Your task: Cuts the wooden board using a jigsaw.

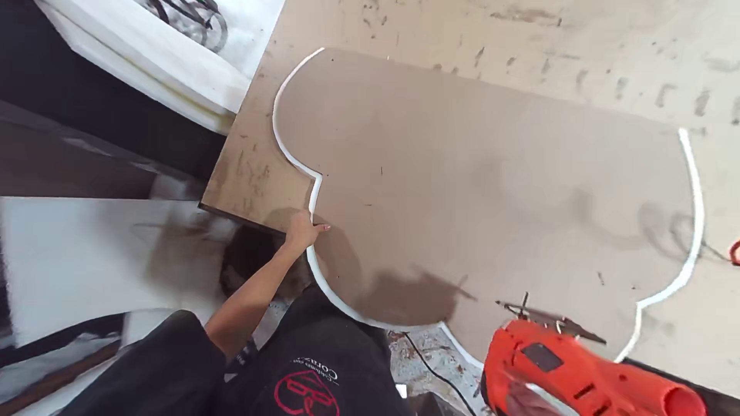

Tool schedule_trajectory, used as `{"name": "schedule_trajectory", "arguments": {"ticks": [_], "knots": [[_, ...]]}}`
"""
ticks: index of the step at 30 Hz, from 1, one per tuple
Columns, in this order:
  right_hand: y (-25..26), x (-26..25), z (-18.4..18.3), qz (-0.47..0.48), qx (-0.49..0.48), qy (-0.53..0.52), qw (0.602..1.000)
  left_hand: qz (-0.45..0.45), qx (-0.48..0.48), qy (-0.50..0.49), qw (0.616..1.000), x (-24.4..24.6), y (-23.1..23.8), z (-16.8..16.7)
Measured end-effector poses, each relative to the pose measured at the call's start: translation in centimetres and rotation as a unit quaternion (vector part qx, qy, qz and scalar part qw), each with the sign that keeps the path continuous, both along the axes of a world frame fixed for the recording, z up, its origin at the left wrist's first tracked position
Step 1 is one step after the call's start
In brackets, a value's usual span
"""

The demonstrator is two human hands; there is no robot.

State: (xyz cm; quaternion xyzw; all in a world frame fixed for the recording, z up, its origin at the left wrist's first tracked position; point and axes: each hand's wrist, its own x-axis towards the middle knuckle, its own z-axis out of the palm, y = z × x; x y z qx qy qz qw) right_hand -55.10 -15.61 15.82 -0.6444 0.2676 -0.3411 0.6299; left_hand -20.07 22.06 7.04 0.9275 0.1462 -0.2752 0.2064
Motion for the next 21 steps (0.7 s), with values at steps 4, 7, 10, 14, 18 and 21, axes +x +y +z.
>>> {"name": "schedule_trajectory", "arguments": {"ticks": [4,7,10,14,18,21], "knots": [[0.7,2.0,-1.3,0.069,0.037,-0.036,0.996,-0.013,-0.016,-0.012,1.0,-0.8,0.4,-0.2],[2.0,4.4,-1.6,0.129,0.049,-0.036,0.99,-0.016,-0.049,0.017,0.999,-0.9,1.6,-1.0],[5.1,8.1,-1.7,0.156,0.065,-0.063,0.984,-0.053,-0.071,0.033,0.996,-1.4,2.2,-0.9],[10.6,14.0,-1.4,0.168,0.106,-0.1,0.975,-0.109,-0.061,0.073,0.99,0.4,3.3,1.5],[16.5,22.6,-2.5,0.179,0.144,-0.111,0.967,-0.143,-0.161,0.128,0.968,5.4,4.7,1.6],[20.5,30.8,-4.9,0.196,0.15,-0.119,0.962,-0.174,-0.309,0.212,0.911,10.4,5.5,-0.1]]}}
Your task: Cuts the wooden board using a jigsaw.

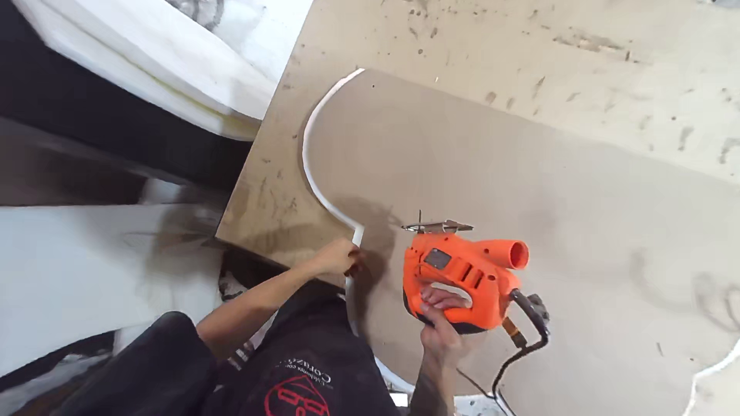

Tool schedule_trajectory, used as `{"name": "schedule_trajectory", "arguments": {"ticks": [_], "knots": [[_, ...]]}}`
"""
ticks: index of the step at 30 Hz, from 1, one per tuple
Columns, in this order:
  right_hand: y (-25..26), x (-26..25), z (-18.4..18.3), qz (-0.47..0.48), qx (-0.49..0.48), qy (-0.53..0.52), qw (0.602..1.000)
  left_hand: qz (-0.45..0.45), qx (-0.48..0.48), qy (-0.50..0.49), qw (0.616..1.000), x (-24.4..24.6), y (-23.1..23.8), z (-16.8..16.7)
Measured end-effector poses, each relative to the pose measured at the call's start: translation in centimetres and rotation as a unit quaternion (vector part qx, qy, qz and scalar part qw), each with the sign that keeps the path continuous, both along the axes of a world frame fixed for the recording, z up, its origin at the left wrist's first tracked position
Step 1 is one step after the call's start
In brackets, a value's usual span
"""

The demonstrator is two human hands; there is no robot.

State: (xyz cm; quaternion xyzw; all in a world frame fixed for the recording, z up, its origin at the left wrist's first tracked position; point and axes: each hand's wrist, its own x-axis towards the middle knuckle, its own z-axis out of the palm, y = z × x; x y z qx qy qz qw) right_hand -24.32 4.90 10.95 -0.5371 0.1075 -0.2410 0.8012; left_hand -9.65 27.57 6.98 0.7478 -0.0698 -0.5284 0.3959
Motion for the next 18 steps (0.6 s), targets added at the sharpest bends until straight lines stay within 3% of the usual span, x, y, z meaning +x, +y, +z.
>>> {"name": "schedule_trajectory", "arguments": {"ticks": [3,7,12,18], "knots": [[3.0,7.3,-2.0,0.012,-0.047,0.019,0.999,0.06,-0.134,0.163,0.976,2.8,0.3,-1.8],[5.7,15.9,-2.5,0.013,-0.128,0.087,0.988,0.165,-0.27,0.268,0.91,7.9,-0.3,-2.3],[8.1,19.7,-0.2,0.015,-0.188,0.171,0.967,0.282,-0.481,0.375,0.741,13.9,-3.0,-5.8],[8.6,21.5,3.3,0.025,-0.237,0.272,0.932,0.295,-0.58,0.469,0.597,15.4,-5.8,-8.7]]}}
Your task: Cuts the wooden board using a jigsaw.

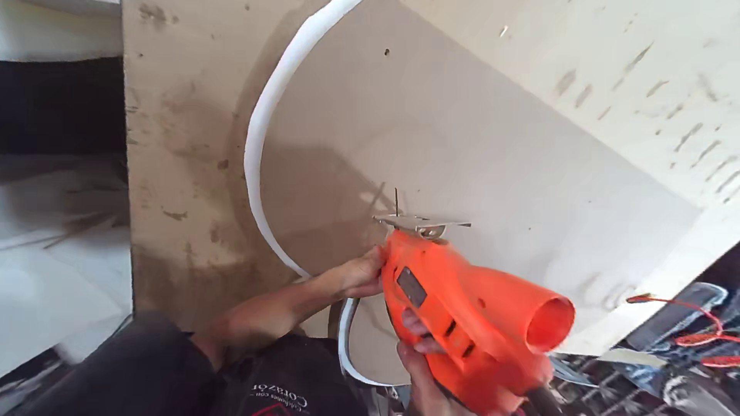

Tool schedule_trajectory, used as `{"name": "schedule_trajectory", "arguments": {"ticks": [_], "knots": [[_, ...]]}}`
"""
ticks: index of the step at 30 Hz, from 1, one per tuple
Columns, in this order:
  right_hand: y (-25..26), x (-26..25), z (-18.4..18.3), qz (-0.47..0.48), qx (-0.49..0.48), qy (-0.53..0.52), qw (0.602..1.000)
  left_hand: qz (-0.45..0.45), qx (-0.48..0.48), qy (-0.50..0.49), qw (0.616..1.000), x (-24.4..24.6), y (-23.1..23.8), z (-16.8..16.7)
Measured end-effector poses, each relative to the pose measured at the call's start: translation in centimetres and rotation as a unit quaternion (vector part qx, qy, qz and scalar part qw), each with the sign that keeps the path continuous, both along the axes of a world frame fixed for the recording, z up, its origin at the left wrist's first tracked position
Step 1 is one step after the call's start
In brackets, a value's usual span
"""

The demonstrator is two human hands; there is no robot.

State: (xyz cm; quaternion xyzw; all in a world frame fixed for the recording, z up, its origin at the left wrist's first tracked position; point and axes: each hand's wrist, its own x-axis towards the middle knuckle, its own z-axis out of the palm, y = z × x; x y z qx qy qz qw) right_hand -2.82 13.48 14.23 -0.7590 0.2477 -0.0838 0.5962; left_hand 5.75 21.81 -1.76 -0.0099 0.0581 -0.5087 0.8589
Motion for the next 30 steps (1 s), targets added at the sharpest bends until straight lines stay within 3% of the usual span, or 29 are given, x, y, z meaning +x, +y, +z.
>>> {"name": "schedule_trajectory", "arguments": {"ticks": [5,9,18,24,30], "knots": [[0.1,2.3,1.9,0.026,-0.016,0.063,0.997,0.043,-0.015,0.001,0.999,1.5,-0.4,0.3],[0.2,3.2,1.6,0.04,0.005,0.049,0.998,0.021,0.05,-0.028,0.998,1.8,0.0,0.7],[0.2,2.2,1.4,0.033,0.081,0.044,0.995,0.059,0.006,-0.024,0.998,1.4,-0.2,0.4],[-1.0,1.4,1.9,0.071,0.036,0.067,0.995,0.078,-0.004,-0.037,0.996,1.3,-0.1,0.1],[0.3,1.8,1.3,0.022,0.064,0.043,0.997,0.072,-0.004,-0.027,0.997,1.7,-0.4,0.2]]}}
